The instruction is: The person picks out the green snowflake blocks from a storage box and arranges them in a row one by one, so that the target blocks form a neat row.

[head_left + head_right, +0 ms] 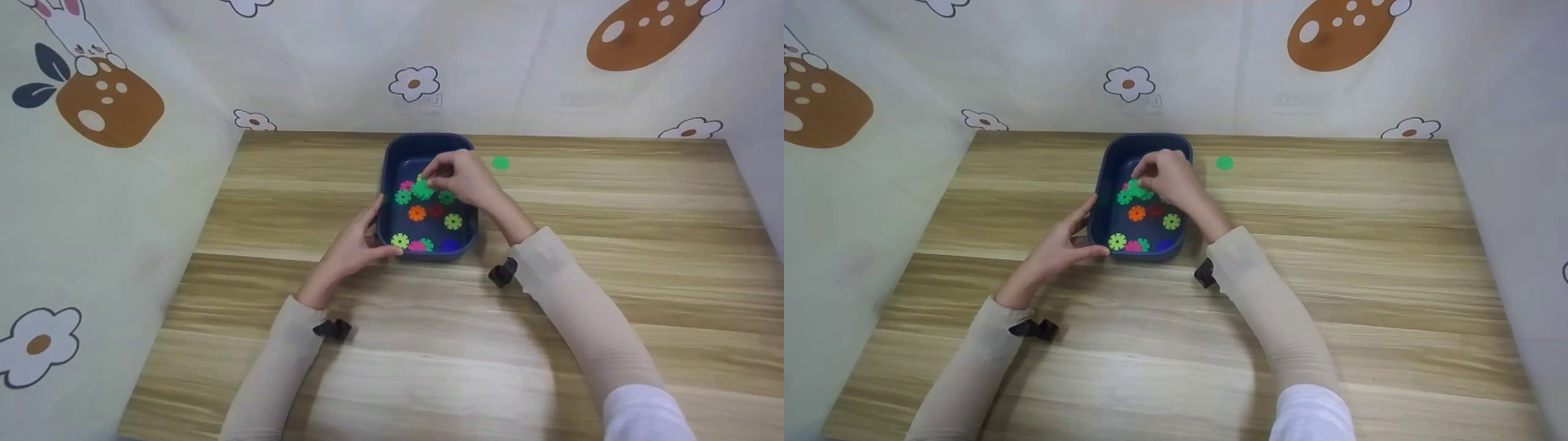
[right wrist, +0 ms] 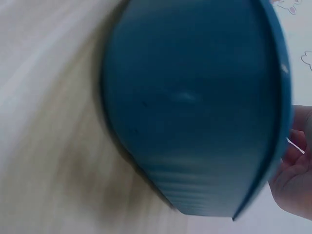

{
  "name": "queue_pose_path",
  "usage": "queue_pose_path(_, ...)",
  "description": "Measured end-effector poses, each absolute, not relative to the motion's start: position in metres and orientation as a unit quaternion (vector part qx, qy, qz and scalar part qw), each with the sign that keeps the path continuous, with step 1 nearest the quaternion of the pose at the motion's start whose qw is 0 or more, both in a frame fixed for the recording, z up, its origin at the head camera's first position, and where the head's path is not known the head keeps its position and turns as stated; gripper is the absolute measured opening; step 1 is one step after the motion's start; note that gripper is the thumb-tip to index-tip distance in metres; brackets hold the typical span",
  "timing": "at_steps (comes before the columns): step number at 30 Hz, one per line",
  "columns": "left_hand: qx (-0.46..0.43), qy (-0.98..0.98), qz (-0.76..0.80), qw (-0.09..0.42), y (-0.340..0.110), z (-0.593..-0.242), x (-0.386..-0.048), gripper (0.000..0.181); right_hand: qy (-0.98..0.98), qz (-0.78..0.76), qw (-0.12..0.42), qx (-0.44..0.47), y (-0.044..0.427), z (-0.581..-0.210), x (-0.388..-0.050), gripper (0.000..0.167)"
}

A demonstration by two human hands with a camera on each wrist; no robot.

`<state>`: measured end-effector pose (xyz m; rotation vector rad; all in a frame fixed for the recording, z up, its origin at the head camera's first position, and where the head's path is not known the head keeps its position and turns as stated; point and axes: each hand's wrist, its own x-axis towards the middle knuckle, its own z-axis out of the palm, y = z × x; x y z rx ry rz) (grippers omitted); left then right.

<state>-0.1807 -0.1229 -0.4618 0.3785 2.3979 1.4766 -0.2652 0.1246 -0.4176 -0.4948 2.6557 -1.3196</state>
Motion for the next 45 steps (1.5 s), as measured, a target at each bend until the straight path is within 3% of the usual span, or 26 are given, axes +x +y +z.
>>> queue_pose_path(15,0.133,0.850,0.490,0.140,-0.123,-0.462,-0.182,0.109,0.879,-0.468,0.012,-0.095,0.160,-0.401,-0.278,0.013)
queue_pose_path(29,0.129,0.861,0.472,0.139,-0.124,-0.463,-0.181,0.110,0.864,-0.500,-0.041,-0.034,0.203,-0.414,-0.292,0.013)
queue_pose_path(45,0.127,0.856,0.482,0.140,-0.122,-0.460,-0.180,0.108,0.852,-0.521,-0.038,0.043,0.246,-0.440,-0.310,0.019)
